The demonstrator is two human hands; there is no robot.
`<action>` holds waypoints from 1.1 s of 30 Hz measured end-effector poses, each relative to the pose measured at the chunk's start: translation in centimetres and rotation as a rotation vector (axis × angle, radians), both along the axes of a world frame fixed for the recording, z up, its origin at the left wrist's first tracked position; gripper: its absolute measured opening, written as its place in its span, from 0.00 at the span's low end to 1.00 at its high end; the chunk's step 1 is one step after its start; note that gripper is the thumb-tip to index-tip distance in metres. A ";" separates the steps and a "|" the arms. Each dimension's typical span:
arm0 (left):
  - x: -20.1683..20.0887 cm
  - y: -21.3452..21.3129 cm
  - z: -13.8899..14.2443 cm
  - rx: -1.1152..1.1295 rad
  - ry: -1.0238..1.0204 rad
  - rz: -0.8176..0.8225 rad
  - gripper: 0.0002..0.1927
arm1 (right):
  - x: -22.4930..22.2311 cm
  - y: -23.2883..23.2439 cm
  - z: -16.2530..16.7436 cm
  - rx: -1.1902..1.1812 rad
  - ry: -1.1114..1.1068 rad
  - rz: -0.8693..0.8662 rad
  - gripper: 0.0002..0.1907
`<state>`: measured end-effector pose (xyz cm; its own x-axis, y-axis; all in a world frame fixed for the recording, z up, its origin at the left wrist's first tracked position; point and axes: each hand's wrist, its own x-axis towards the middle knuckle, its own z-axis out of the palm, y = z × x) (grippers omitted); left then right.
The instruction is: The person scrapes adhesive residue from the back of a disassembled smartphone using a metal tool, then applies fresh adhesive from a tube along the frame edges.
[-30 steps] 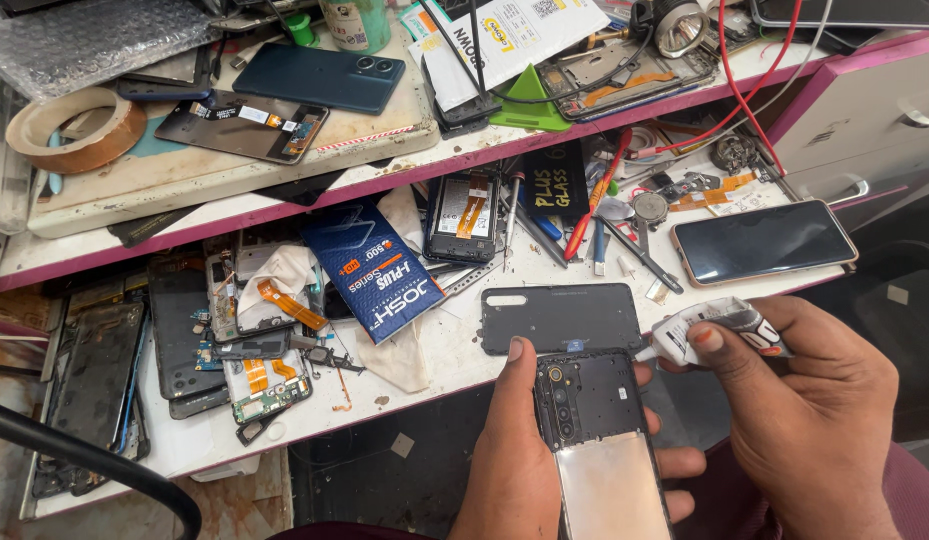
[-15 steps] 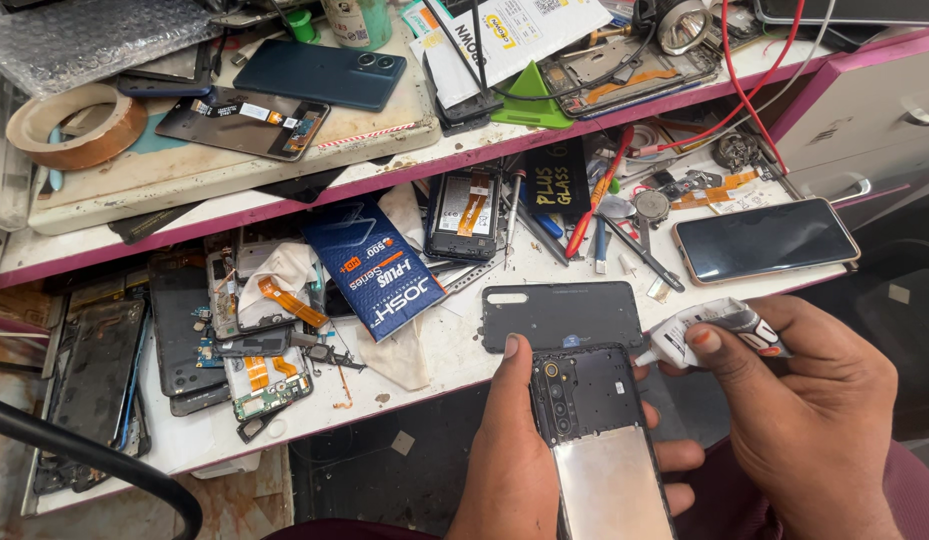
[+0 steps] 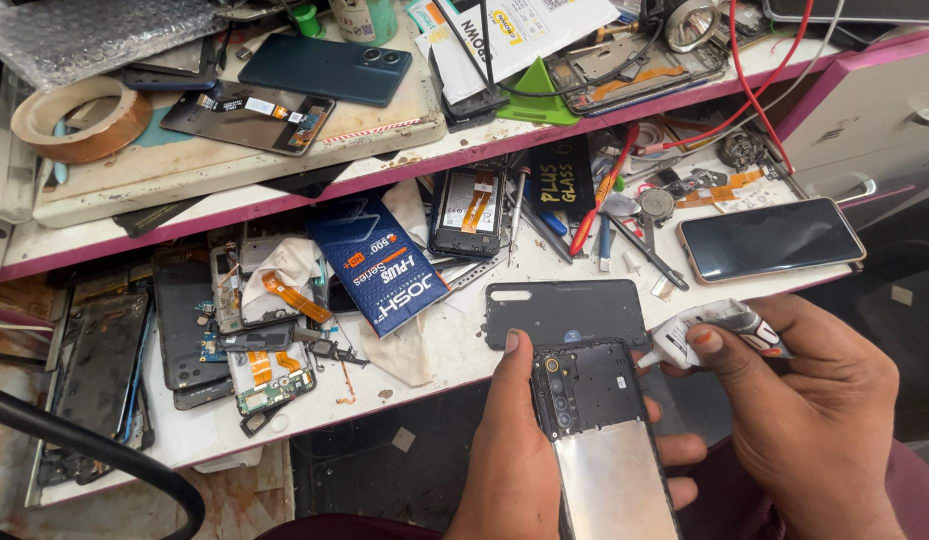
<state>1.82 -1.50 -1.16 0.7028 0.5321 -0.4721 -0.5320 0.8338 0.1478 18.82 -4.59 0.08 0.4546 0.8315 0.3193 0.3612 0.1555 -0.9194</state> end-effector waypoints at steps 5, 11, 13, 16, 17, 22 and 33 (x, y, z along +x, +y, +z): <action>0.0 0.0 0.1 0.005 -0.001 0.003 0.48 | 0.0 0.0 0.0 -0.016 0.007 -0.012 0.05; -0.1 0.0 0.0 -0.006 -0.016 0.009 0.49 | 0.0 -0.1 0.1 -0.012 0.042 0.011 0.07; 0.0 0.1 0.0 -0.010 -0.029 0.006 0.49 | 0.0 -0.1 0.1 -0.020 0.041 0.009 0.07; -0.1 0.1 -0.1 -0.002 -0.041 0.002 0.49 | -0.1 -0.1 0.2 -0.033 0.035 0.007 0.07; -0.1 0.1 -0.1 0.000 -0.043 0.001 0.48 | -0.1 -0.1 0.2 -0.032 0.037 0.008 0.08; -0.1 0.1 -0.2 -0.001 -0.052 0.003 0.48 | -0.2 -0.1 0.2 -0.028 0.045 0.007 0.09; 0.0 0.3 0.2 -0.034 0.002 0.024 0.46 | 0.2 -0.2 -0.4 -0.030 0.038 0.017 0.09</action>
<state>1.79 -1.21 -1.00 0.6891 0.5320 -0.4920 -0.5512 0.8256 0.1206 19.06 -4.76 -0.36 0.4514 0.8481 0.2774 0.3237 0.1340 -0.9366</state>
